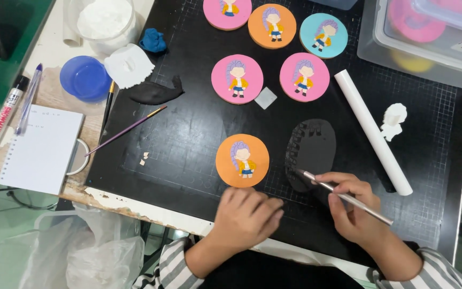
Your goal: Detailing small circular clay figures featuring cartoon characters using a fine-tipped tool.
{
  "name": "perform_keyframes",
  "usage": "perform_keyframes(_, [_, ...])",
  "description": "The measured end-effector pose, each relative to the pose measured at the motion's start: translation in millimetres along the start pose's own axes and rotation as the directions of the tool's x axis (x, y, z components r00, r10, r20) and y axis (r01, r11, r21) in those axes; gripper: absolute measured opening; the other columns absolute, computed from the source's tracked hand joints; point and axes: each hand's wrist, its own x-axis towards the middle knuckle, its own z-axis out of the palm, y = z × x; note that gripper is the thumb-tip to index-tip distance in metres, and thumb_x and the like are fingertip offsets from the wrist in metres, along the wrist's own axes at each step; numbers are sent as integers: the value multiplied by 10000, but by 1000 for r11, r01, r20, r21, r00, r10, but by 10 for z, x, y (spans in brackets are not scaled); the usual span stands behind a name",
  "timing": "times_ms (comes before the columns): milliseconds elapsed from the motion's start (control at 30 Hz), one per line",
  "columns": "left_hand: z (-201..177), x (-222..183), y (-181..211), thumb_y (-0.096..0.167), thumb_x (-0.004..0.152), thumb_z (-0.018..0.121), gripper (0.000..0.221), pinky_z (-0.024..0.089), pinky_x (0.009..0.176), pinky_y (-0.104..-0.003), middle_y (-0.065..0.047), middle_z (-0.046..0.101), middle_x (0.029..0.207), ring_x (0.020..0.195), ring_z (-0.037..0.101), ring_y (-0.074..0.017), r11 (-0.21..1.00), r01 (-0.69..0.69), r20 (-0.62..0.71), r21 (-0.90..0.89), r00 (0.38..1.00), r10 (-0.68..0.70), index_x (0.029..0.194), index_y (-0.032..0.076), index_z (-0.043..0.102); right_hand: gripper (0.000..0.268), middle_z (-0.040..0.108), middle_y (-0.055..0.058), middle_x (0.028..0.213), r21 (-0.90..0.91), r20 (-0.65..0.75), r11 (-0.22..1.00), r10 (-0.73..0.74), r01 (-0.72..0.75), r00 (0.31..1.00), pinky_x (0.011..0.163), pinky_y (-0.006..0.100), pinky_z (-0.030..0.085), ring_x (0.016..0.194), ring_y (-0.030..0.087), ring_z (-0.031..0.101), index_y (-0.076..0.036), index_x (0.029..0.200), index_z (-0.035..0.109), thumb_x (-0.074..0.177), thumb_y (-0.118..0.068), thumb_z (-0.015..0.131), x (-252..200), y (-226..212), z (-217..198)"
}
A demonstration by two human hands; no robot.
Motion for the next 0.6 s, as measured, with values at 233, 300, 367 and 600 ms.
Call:
perform_keyframes(233, [-292,-226,-334,554,903,657,683,248,1142,-720,-117,492,1570,1505,377,-385,837,502,59,219,849,-525,1431,159,481,185,696,202,1231,-20,14,998,-55,55,998,738,236,580,970,197,760,-154,1149,504,990,-67,542,-326,-80,374])
perform_keyframes(300, [-245,-287,-349,668,894,616,821,168,1042,-857,-127,390,1630,1541,271,-405,832,463,178,305,831,-528,1531,201,394,136,680,236,1253,-20,90,996,-89,91,992,928,337,585,1130,296,735,-90,1086,532,960,-44,559,-358,-85,517])
perform_keyframes(367, [-243,-282,-267,645,895,630,719,172,1005,-879,-100,443,1584,1525,282,-426,854,427,165,297,858,-486,1466,234,479,61,659,226,1269,-89,165,991,-83,99,983,786,318,562,866,232,682,-72,941,546,928,-24,582,-337,-83,646])
perform_keyframes(600, [-83,-438,-208,284,933,625,103,53,1060,-830,25,625,1332,1423,411,-435,922,266,-67,280,964,-258,1002,279,701,156,588,338,1226,-255,239,897,-304,362,922,722,377,602,901,370,692,48,898,504,863,99,647,-198,-250,890])
